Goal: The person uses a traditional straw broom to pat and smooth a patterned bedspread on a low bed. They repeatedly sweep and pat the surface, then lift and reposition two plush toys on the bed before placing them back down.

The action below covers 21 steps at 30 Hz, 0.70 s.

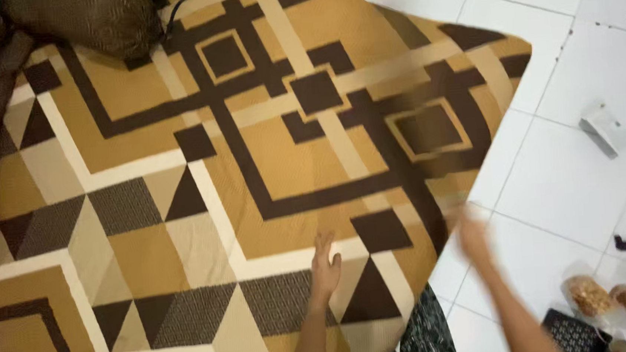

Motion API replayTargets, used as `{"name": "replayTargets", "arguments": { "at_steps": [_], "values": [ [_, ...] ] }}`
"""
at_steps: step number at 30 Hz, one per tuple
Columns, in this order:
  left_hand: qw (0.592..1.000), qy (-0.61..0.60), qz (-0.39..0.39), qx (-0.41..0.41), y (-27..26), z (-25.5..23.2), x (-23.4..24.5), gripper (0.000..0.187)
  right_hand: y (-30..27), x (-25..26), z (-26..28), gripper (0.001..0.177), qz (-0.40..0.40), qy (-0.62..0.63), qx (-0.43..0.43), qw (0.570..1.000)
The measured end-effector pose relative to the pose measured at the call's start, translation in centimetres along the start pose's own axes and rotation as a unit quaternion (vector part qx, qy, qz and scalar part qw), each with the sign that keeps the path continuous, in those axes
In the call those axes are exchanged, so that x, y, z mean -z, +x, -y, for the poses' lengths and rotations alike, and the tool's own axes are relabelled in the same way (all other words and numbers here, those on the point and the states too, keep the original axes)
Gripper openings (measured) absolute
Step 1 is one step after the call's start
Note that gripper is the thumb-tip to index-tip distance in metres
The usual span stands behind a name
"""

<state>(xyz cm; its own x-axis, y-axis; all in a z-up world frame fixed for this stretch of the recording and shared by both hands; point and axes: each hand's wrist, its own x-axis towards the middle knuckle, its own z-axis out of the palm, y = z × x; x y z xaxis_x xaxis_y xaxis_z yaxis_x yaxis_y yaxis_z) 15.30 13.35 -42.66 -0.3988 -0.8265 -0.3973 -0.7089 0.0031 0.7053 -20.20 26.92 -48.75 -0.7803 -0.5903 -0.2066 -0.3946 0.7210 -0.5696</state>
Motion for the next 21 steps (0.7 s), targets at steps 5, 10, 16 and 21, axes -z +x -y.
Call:
{"name": "replayTargets", "arguments": {
  "at_steps": [5,10,16,21],
  "values": [
    [0.991,-0.039,-0.01,0.13,-9.2,6.3,1.7,0.063,-15.1,-5.6,-0.4,0.055,0.371,-0.332,0.24,0.833],
    [0.997,0.032,-0.033,0.06,-21.2,17.7,7.3,0.054,-14.8,-0.2,-6.9,0.066,0.045,-0.082,-0.171,0.981],
    [0.979,0.033,-0.034,0.198,-31.8,24.8,10.3,0.059,-22.4,-2.1,-3.0,0.047,-0.134,0.23,-0.174,0.948],
    [0.986,0.085,-0.07,0.127,-32.5,25.4,9.7,0.067,-41.8,-9.5,1.0,0.041,0.234,-0.115,0.173,0.95]
  ]
}}
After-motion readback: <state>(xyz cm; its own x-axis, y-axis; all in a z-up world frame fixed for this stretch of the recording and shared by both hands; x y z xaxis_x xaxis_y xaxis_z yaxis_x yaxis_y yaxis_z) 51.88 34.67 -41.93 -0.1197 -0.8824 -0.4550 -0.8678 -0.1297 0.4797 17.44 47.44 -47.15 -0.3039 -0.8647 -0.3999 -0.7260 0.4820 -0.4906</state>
